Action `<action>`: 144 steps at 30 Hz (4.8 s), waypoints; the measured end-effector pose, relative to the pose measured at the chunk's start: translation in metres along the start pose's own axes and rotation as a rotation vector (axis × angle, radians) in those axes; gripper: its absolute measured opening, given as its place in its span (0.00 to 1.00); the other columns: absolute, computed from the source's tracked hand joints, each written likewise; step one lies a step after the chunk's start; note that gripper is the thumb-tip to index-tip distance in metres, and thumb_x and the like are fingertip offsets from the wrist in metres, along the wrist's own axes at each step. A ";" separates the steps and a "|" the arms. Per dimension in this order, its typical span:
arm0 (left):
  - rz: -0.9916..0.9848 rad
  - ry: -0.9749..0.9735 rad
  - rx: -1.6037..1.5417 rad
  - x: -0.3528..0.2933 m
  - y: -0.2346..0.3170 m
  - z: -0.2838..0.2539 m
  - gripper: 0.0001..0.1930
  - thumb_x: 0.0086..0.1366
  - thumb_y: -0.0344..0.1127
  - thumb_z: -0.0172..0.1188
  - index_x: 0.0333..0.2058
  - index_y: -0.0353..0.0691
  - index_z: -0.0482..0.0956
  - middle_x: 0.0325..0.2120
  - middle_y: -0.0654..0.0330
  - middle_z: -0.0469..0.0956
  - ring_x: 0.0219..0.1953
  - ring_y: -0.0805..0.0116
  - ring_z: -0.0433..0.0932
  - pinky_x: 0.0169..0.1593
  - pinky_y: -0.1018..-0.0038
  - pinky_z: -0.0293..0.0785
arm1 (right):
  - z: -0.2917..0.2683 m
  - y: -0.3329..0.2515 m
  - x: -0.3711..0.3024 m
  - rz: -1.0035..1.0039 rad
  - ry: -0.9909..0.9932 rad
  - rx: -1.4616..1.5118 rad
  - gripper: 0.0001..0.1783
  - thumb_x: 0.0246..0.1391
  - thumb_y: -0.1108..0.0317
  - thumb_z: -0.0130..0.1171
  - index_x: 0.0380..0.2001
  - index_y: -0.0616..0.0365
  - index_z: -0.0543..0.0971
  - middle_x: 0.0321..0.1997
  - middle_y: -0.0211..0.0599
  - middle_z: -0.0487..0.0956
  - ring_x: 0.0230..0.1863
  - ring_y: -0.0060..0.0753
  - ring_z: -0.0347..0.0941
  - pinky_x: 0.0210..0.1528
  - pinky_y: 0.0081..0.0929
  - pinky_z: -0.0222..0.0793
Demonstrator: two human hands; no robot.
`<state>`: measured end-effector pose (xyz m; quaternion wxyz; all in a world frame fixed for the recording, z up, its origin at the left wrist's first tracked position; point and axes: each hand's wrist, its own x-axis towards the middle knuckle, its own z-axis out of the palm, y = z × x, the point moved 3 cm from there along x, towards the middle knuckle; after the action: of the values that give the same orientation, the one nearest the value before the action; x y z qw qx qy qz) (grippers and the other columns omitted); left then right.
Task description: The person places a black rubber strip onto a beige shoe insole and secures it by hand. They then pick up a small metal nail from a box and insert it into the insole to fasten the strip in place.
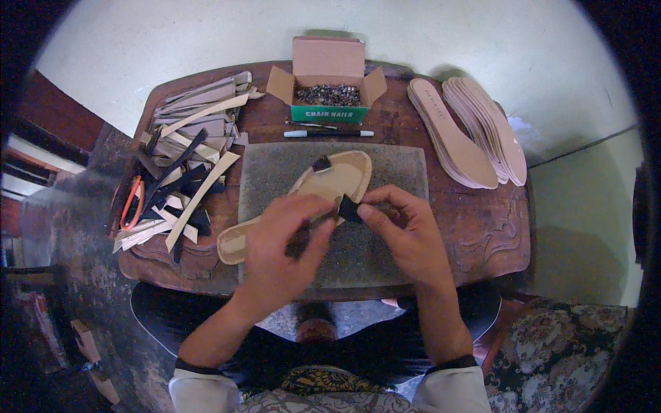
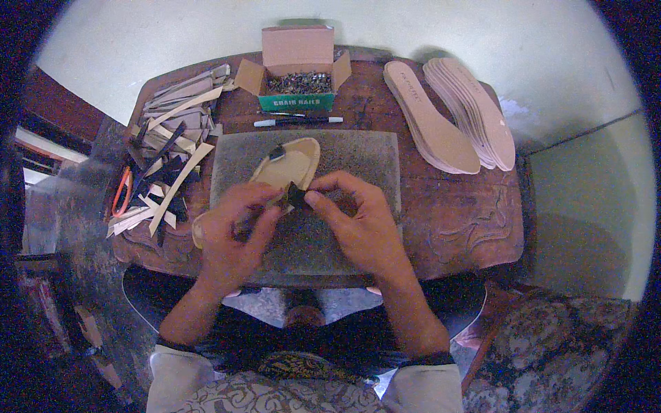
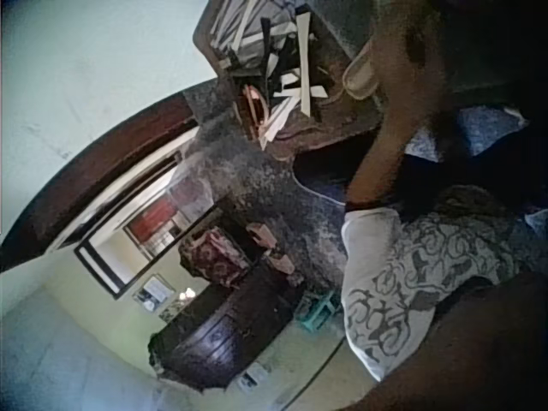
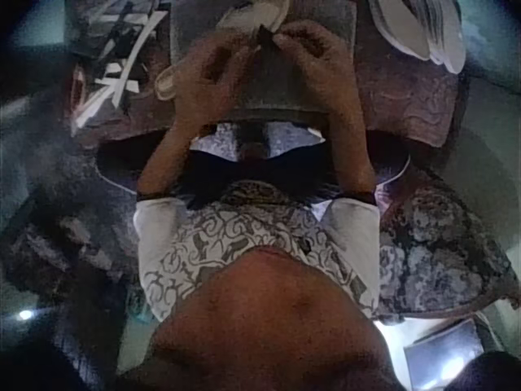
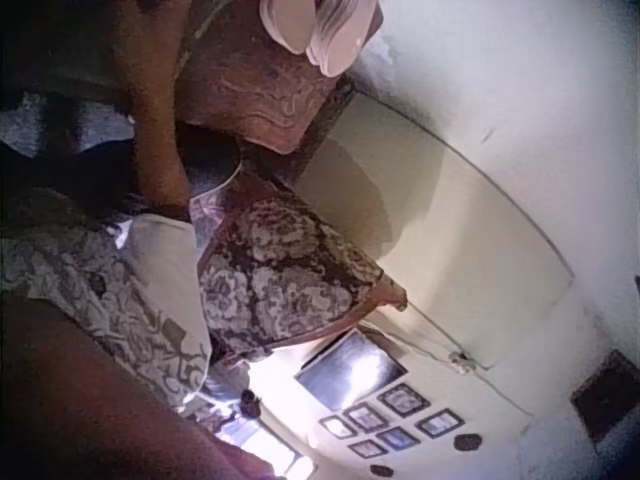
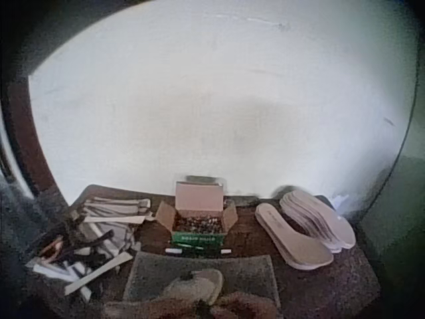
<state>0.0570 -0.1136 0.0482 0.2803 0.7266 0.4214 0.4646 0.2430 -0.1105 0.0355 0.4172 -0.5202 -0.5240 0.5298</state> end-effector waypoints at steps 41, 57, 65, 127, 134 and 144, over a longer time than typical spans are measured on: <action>-0.065 -0.168 0.197 0.013 -0.019 0.021 0.09 0.59 0.27 0.61 0.39 0.40 0.77 0.35 0.56 0.78 0.40 0.55 0.74 0.48 0.63 0.66 | 0.010 0.007 0.005 -0.260 0.117 -0.380 0.09 0.47 0.72 0.66 0.33 0.60 0.80 0.34 0.41 0.77 0.38 0.43 0.77 0.42 0.33 0.72; -0.065 -0.157 0.166 0.015 -0.023 0.021 0.09 0.58 0.27 0.62 0.38 0.40 0.79 0.34 0.57 0.79 0.37 0.57 0.77 0.45 0.66 0.70 | 0.009 0.013 0.007 -0.311 0.088 -0.367 0.08 0.51 0.72 0.65 0.34 0.61 0.79 0.34 0.38 0.80 0.36 0.35 0.76 0.41 0.29 0.71; -0.262 -0.082 0.038 0.020 -0.029 0.013 0.13 0.58 0.34 0.65 0.41 0.37 0.78 0.37 0.51 0.78 0.40 0.52 0.76 0.48 0.59 0.68 | 0.013 0.005 0.005 -0.045 0.155 -0.294 0.07 0.52 0.70 0.65 0.34 0.61 0.79 0.33 0.38 0.81 0.34 0.30 0.78 0.38 0.27 0.72; 0.358 0.128 0.098 0.030 0.082 -0.064 0.11 0.54 0.35 0.68 0.36 0.40 0.80 0.40 0.51 0.79 0.39 0.55 0.80 0.48 0.62 0.75 | 0.001 -0.037 -0.019 -0.265 -0.057 0.259 0.14 0.58 0.72 0.61 0.47 0.60 0.74 0.42 0.34 0.78 0.46 0.25 0.76 0.49 0.25 0.72; 0.642 -0.052 0.269 0.029 0.049 -0.029 0.23 0.37 0.34 0.66 0.37 0.38 0.83 0.48 0.46 0.77 0.47 0.44 0.78 0.51 0.54 0.77 | 0.003 -0.040 -0.020 -0.169 -0.094 0.526 0.14 0.60 0.68 0.60 0.46 0.62 0.74 0.43 0.35 0.79 0.46 0.23 0.75 0.49 0.25 0.71; 0.346 -0.251 0.102 0.016 0.046 -0.015 0.20 0.49 0.30 0.66 0.44 0.40 0.82 0.59 0.48 0.69 0.61 0.37 0.66 0.61 0.49 0.65 | -0.008 -0.013 -0.008 0.031 0.004 0.278 0.14 0.55 0.74 0.62 0.46 0.61 0.76 0.42 0.32 0.80 0.44 0.21 0.75 0.48 0.22 0.72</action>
<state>0.0630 -0.1221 0.0980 0.2092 0.8536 0.2751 0.3896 0.2505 -0.1160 0.0501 0.4780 -0.4663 -0.4367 0.6028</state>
